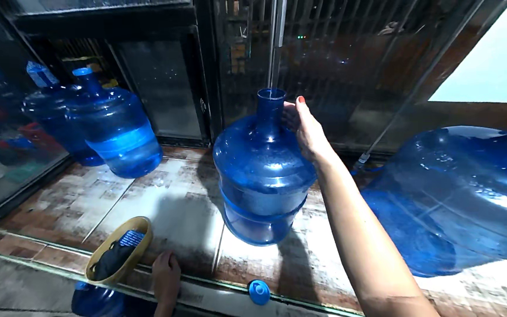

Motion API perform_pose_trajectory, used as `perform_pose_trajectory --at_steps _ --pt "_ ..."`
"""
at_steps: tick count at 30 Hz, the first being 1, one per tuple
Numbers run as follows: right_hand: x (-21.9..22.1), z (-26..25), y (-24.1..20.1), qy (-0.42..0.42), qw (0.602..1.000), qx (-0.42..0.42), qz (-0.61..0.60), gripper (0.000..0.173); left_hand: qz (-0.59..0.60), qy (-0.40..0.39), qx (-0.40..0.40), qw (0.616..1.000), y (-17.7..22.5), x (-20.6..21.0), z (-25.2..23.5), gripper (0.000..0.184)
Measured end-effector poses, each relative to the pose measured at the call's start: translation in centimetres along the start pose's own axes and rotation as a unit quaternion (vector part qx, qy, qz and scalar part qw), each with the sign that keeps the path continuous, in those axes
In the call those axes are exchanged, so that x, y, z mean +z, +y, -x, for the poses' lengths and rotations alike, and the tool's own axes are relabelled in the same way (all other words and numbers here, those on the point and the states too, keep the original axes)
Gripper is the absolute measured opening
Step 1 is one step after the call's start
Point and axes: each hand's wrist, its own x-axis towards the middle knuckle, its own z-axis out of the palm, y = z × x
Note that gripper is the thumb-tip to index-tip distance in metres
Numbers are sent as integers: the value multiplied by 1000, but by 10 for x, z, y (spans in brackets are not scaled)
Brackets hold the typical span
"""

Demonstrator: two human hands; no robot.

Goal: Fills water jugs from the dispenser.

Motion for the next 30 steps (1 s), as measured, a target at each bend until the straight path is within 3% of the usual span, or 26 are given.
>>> perform_pose_trajectory --at_steps 12,30 --pt "-1 1 -1 -7 1000 8 5 65 6 27 23 999 -1 2 1 27" --pt "0 2 -3 11 1000 19 13 64 2 -5 6 1000 0 1 -1 28"
